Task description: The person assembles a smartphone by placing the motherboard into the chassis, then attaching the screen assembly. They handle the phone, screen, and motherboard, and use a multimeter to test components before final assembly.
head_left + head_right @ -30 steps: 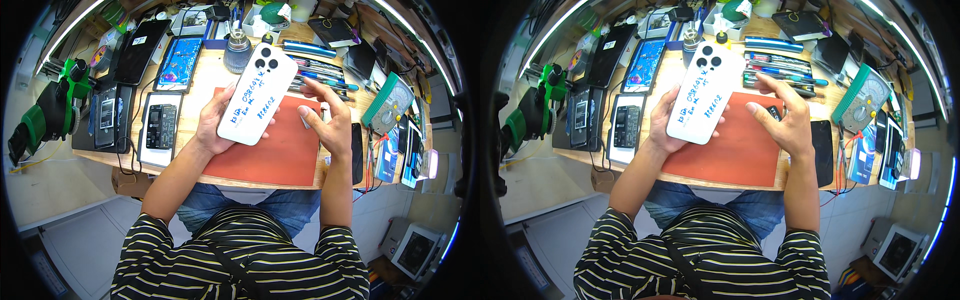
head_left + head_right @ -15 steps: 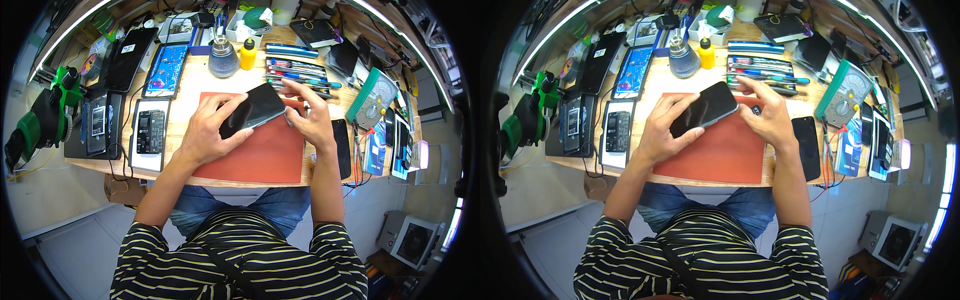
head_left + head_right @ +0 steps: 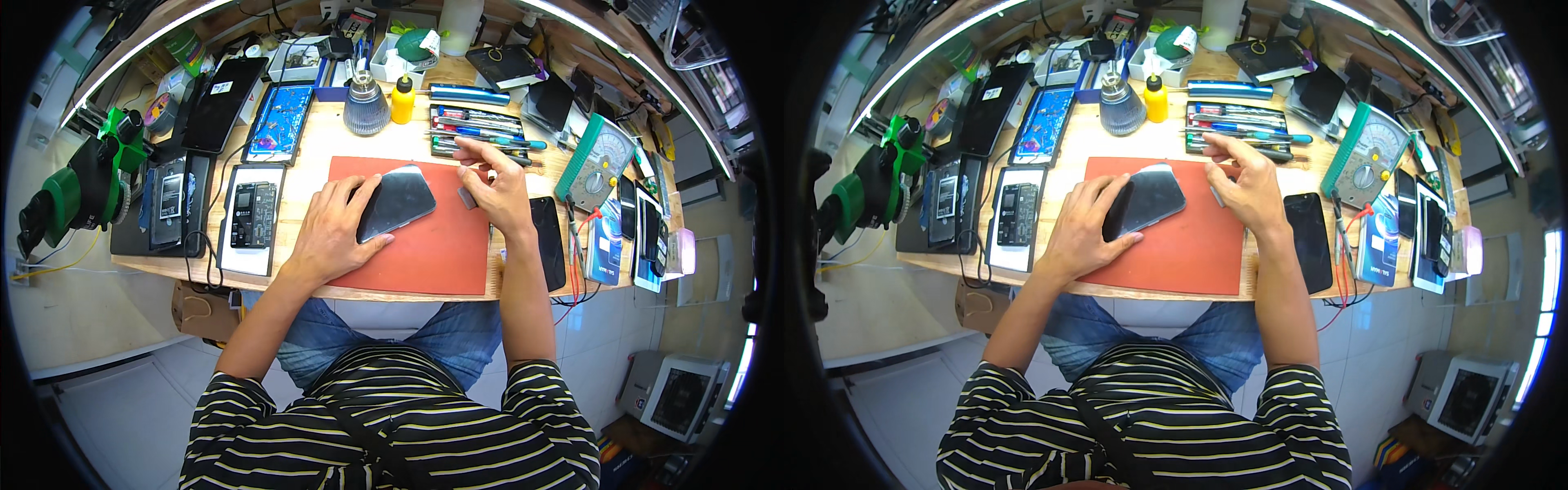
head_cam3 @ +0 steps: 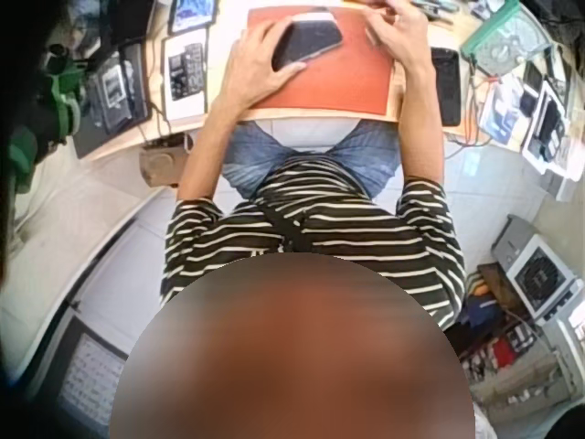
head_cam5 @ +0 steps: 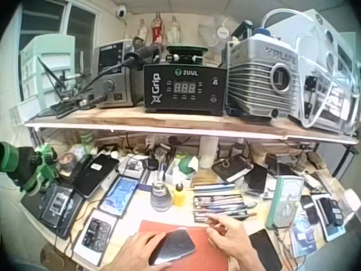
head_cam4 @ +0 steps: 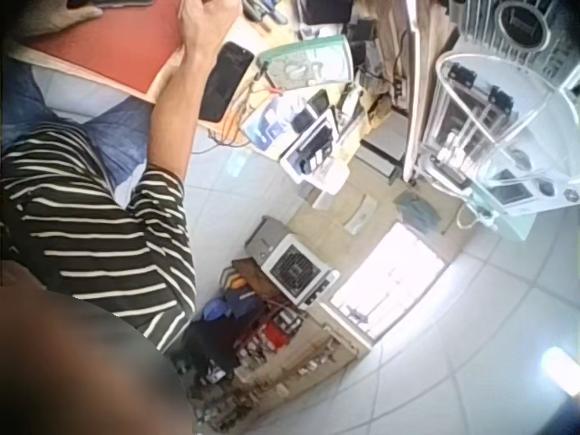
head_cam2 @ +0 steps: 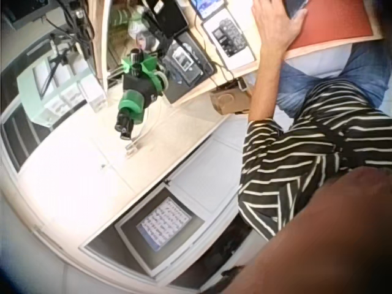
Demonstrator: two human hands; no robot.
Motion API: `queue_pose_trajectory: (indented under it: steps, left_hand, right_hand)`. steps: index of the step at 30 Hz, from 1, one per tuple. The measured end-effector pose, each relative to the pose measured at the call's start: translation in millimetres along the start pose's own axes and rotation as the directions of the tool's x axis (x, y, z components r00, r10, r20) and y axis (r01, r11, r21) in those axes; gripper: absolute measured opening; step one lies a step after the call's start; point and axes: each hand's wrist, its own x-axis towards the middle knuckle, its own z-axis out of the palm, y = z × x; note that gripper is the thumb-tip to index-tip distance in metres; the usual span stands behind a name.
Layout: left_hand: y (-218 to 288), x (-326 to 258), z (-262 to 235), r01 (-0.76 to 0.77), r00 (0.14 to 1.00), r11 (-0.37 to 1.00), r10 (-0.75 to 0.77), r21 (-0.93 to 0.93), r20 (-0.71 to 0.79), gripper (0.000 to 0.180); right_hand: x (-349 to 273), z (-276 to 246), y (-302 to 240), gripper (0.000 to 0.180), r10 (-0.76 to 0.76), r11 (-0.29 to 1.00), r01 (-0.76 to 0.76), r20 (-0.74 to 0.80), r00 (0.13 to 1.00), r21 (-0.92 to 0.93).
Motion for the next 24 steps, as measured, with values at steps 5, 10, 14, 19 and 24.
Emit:
queue_pose_trajectory:
  steps: [5, 10, 14, 19, 24]
  left_hand:
    - [3.0, -6.5, -6.4, -0.01, 0.998, 0.999, 0.007, -0.046, -0.068, 0.082]
    - [0.8, -23.2, -11.5, 0.01, 0.995, 0.998, -0.016, -0.061, -0.099, 0.072]
    - [-1.0, -40.2, -14.3, 0.002, 0.99, 0.996, -0.015, -0.092, -0.138, 0.068]
    - [-1.1, -82.6, -39.3, -0.059, 0.983, 0.987, 0.032, -0.148, -0.178, 0.05]
    - [-14.3, -129.7, -95.7, 0.031, 0.993, 0.983, -0.051, -0.179, -0.108, 0.034]
  right_hand:
    - [-0.6, 0.4, 2.6, 0.039, -0.037, 0.999, 0.037, -0.021, 0.999, 0.007]
    - [0.0, 1.4, 6.1, 0.031, -0.107, 0.994, 0.108, -0.081, 0.991, -0.001]
    - [-0.6, 3.5, -7.0, 0.025, -0.139, 0.974, 0.164, -0.158, 0.978, 0.155]
    - [-24.7, -0.7, -55.3, 0.024, -0.255, 0.964, 0.261, -0.111, 0.961, 0.046]
    - [-91.6, 62.5, -103.7, 0.037, -0.483, 0.799, 0.006, 0.635, 0.603, 0.602]
